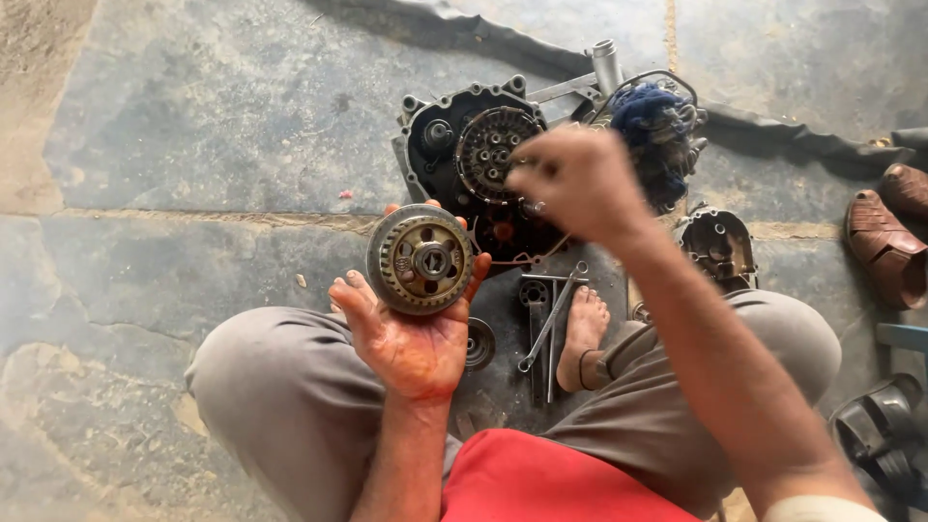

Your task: The person disassembles a motorcycle clutch assembly by hand, removing the plates and hub from the engine case. They then inspect the components before reassembling the clutch parts back into the housing and tightening the bolts.

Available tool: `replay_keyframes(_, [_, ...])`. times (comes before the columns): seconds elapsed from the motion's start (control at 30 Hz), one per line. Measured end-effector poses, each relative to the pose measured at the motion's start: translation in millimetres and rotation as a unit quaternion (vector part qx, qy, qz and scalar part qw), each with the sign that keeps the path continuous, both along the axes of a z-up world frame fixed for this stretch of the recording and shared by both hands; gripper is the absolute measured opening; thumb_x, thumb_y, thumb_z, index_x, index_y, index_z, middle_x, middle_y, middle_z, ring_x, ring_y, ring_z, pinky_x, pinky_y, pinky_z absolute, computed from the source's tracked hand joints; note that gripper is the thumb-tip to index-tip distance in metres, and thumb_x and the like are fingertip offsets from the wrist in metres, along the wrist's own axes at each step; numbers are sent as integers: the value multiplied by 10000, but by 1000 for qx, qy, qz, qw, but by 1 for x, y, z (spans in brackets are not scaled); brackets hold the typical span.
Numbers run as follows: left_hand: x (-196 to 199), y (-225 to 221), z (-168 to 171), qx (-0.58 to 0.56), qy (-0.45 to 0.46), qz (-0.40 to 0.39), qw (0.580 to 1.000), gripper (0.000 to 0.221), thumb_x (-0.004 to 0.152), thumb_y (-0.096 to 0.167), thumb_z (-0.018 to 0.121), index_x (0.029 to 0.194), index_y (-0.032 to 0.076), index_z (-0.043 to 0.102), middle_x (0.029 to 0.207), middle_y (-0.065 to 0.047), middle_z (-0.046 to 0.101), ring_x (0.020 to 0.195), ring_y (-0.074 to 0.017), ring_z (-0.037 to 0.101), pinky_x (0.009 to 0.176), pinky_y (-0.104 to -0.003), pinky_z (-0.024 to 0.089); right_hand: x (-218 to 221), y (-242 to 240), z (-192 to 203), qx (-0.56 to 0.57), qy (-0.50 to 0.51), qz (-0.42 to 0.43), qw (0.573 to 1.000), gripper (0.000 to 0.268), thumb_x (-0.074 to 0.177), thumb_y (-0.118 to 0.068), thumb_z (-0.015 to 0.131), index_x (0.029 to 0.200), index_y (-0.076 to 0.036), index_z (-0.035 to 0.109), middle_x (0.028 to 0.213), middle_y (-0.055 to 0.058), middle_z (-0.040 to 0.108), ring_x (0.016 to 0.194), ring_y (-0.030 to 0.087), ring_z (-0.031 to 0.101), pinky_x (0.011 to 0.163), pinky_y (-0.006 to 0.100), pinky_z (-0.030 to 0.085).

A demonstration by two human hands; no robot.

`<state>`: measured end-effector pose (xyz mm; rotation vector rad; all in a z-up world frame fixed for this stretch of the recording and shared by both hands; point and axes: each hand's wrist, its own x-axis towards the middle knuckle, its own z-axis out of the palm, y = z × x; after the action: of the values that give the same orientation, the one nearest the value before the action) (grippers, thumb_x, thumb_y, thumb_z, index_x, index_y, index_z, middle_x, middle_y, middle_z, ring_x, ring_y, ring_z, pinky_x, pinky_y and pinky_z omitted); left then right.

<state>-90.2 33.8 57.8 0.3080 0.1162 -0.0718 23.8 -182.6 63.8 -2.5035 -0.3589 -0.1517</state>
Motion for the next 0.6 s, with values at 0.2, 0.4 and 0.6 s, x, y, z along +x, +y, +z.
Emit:
replay_keyframes(0.2, [-2,1,-1,-25,-13,-6,1000,982,903,708,648,1650,164,318,1633,-163,424,1476,-398,465,1121,-645,481,6,-66,29,27,-36,-108,993,83,1086,-96,736,1147,-63,782,941,119,762,752,158,725,560,282,592])
replay_keyframes(0.4, [1,10,15,-28,-30,-19,999,979,931,735,620,1660,147,336,1581,-206,459,1455,-401,483,1114,-647,487,19,-44,-2,-192,-30,156,969,235,969,-56,636,1128,-107,802,996,118,790,888,275,753,807,436,624])
replay_keyframes(0.6, [24,28,38,-33,-70,-54,996,952,992,814,493,1673,182,287,1564,-200,445,1450,-369,495,1146,-640,499,25,-24,-5,-313,47,166,934,424,883,-37,574,1218,-208,771,949,120,767,922,299,739,806,465,612])
